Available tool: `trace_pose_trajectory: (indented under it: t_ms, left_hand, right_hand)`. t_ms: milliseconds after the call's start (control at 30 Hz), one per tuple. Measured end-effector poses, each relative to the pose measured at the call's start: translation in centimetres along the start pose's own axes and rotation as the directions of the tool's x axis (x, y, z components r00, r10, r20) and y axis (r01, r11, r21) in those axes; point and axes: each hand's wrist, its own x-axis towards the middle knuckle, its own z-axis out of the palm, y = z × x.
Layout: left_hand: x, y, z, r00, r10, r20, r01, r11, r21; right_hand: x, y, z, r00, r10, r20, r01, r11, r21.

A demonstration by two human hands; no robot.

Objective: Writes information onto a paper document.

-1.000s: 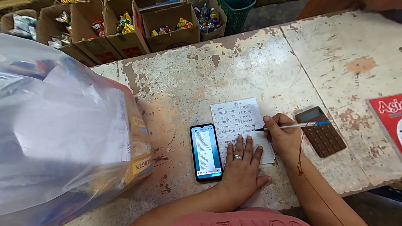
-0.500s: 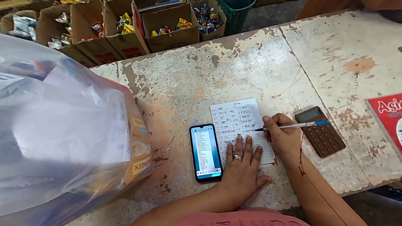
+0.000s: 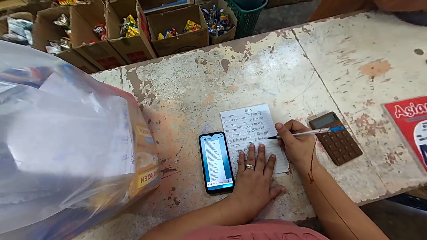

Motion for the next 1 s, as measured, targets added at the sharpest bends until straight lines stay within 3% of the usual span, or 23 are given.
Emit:
trace_pose_trajectory:
  t_ms: [533,1000]
  left_hand:
    - [0.0,0.1,-0.1,0.999,-0.008,0.036,0.007,1.000,0.008]
    - [0.1,0.1,0.6,0.999,-0.001,-0.044,0.001,1.000,0.015]
  right_hand:
    - [-0.1,-0.5,-0.1,0.999,0.031,-0.031,-0.034,0.997,-0.071]
    - [0.0,0.3,-0.5,0.993,-0.092,-0.069,0.088,0.994,-0.057]
